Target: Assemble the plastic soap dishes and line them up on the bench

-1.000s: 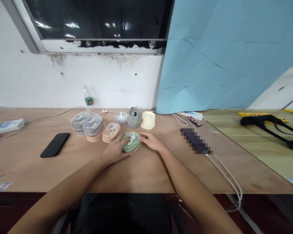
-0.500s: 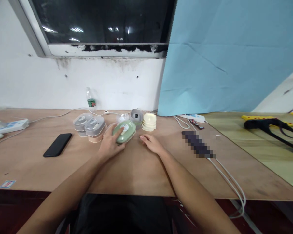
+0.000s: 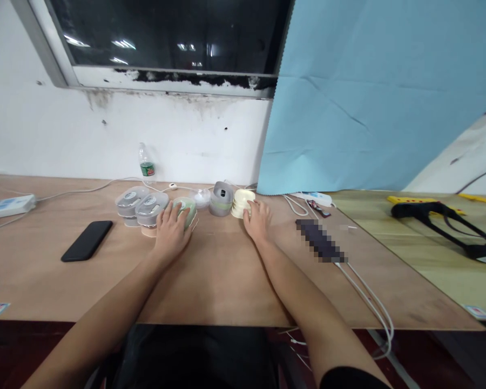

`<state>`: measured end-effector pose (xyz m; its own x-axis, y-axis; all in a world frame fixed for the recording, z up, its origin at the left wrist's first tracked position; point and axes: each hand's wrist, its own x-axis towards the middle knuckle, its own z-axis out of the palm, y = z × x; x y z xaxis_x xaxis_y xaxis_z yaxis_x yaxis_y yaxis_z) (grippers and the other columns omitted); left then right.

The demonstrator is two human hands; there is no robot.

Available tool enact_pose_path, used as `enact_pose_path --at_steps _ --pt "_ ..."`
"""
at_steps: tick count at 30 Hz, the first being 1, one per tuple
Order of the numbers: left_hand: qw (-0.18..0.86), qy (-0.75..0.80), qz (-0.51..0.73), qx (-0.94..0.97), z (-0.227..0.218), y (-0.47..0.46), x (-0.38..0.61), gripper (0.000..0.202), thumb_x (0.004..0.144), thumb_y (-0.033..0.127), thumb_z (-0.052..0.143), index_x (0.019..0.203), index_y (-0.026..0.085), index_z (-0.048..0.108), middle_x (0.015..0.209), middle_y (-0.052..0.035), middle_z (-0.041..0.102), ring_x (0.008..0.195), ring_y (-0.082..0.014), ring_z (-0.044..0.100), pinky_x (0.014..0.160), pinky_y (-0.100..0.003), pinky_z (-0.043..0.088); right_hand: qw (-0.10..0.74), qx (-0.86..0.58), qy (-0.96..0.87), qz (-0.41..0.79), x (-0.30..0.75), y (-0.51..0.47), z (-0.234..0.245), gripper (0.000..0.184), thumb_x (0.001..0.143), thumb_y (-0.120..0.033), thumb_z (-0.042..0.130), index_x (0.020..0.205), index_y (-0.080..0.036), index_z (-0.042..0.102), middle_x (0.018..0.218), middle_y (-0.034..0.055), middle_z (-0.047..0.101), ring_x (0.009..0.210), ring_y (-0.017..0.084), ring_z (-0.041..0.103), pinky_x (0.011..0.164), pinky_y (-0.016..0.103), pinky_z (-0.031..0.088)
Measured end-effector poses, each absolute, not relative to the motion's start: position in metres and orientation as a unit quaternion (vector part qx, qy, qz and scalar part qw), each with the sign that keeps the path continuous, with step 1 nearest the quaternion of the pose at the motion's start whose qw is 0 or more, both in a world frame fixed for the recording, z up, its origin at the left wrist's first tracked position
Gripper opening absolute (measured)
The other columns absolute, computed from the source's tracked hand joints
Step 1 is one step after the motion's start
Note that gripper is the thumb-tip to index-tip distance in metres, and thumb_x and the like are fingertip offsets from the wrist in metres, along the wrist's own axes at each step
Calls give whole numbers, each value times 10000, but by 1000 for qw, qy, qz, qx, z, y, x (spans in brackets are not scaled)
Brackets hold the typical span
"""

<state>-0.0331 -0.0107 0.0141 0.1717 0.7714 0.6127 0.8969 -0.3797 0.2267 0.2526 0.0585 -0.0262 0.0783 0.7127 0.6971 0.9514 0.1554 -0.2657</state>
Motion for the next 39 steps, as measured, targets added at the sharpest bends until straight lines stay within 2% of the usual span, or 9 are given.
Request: enact_pose_path --at_steps 4,7,14,20,26,29,32,35,39 --pt "77 -494 -348 -793 18 -21 -26 421 879 332 516 1285 221 503 1431 -124 418 1399 -330 221 1099 -533 219 314 -644 -667 -205 249 66 -24 394 909 -309 387 1236 -180 567 1381 159 411 1176 345 361 948 497 278" --pt "21 -420 -360 -833 18 -30 -17 426 891 383 496 1271 189 498 1345 -127 490 1326 -294 348 1076 -470 301 287 -633 -684 -219 248 68 -24 335 896 -262 411 1150 -182 615 1341 148 465 1177 330 350 953 475 256" --pt "-60 -349 -359 -863 12 -38 -10 454 896 422 495 1272 170 467 1236 -118 538 1162 -248 488 1027 -424 387 303 -597 -711 -213 238 34 -13 310 907 -340 440 1053 -176 658 1015 131 636 1043 298 449 994 484 191" --pt "-77 -370 -357 -854 14 -35 -15 476 912 464 451 1295 182 469 1268 -124 523 1189 -262 473 1031 -441 372 251 -416 -870 -82 194 -17 -26 314 873 -443 485 965 -224 690 835 88 653 843 231 539 865 393 321" --pt "-108 -355 -253 -894 -1 -33 -11 745 834 643 472 1403 173 370 1365 -161 480 1218 -310 466 1009 -490 364 389 -485 -780 -75 188 13 -13 303 918 -352 426 849 -214 686 774 69 658 809 206 573 875 384 350" --pt "-114 -353 -194 -908 -9 -29 -10 829 755 716 517 1394 204 395 1457 -171 381 1295 -355 397 1010 -544 342 438 -528 -723 -84 192 45 4 310 925 -331 410 1026 -191 667 954 100 660 944 232 576 894 376 383" --pt "-110 -347 -173 -915 -13 -26 -11 667 774 668 540 1252 204 547 1422 -166 436 1280 -340 430 991 -530 368 388 -535 -748 -58 190 70 12 348 895 -320 465 1188 -194 603 1153 107 619 1057 250 558 884 361 424" --pt "-105 -348 -199 -910 -14 -24 -13 465 817 553 564 1081 175 628 1308 -155 550 1224 -295 498 982 -459 409 338 -545 -766 -35 185 84 11 319 865 -311 520 1143 -197 629 1119 99 647 1025 257 581 874 366 435" --pt "-106 -354 -213 -904 -15 -23 -14 349 831 378 587 1112 171 607 1297 -147 556 1184 -270 536 980 -418 434 405 -549 -730 -49 185 85 11 285 846 -378 554 1044 -198 653 1017 97 659 943 246 584 855 363 437"
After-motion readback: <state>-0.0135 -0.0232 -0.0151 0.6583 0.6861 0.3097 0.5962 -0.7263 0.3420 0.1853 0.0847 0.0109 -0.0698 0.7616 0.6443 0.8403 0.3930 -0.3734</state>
